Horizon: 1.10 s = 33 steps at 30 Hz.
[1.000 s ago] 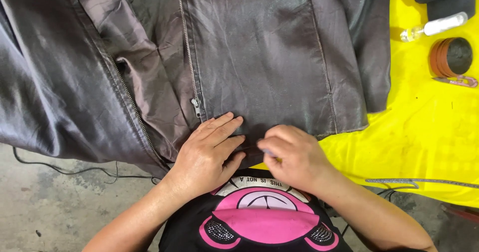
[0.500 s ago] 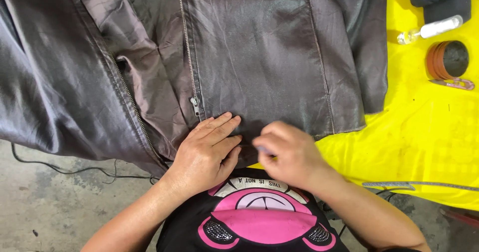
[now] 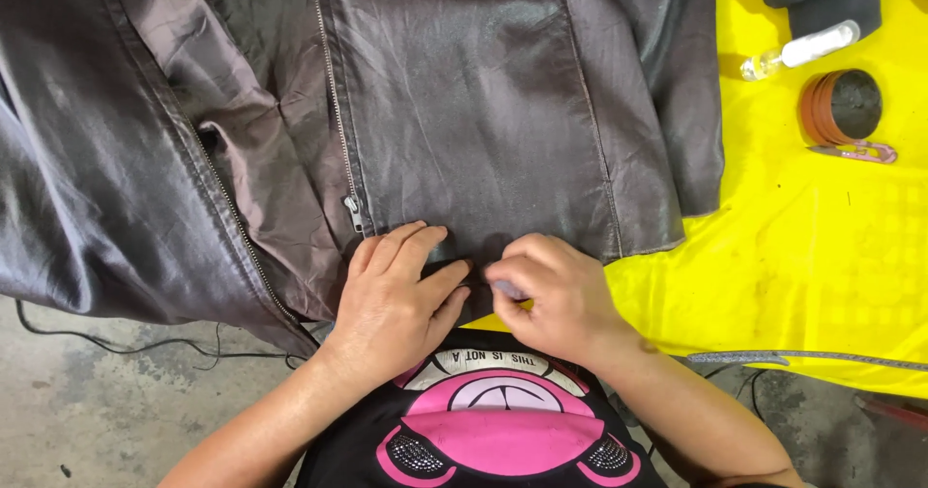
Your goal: The person uses a small abrasive tool to scrub the surface of a black leather jacket laid on a yellow table. They repeatedly dip the tool into a small container of dark substance and apply it to the jacket's seams and panels while holding the fabric steady with their other hand.
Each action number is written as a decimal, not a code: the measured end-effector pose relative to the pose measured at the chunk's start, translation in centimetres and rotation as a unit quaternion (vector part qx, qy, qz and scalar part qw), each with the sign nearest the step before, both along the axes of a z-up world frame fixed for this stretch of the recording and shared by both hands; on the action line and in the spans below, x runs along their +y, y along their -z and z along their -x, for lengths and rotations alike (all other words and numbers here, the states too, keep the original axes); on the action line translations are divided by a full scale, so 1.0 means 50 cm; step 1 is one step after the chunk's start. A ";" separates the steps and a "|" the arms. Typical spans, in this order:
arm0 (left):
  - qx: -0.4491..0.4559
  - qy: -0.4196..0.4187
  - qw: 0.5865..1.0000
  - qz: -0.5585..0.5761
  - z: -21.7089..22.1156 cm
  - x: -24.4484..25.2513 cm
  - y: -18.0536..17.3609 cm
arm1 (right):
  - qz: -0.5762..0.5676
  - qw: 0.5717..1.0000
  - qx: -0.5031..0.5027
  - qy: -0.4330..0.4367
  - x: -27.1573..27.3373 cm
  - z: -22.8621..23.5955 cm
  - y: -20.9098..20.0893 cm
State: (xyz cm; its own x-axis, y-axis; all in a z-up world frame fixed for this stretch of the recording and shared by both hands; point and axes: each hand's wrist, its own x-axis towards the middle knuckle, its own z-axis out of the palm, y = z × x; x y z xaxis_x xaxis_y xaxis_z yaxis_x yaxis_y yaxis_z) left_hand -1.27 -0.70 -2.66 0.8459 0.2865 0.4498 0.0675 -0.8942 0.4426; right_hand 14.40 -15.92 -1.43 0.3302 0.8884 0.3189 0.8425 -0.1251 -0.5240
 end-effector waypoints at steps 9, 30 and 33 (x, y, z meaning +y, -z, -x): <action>0.013 0.017 0.999 0.029 0.003 0.013 -0.005 | 0.039 0.999 0.013 -0.017 -0.036 -0.052 -0.035; 0.046 0.016 0.998 0.033 0.004 0.010 -0.021 | -0.015 0.999 0.020 -0.028 -0.005 -0.002 -0.063; 0.043 0.013 0.999 0.029 0.002 0.009 -0.023 | 0.003 0.999 -0.002 -0.039 0.007 0.015 -0.038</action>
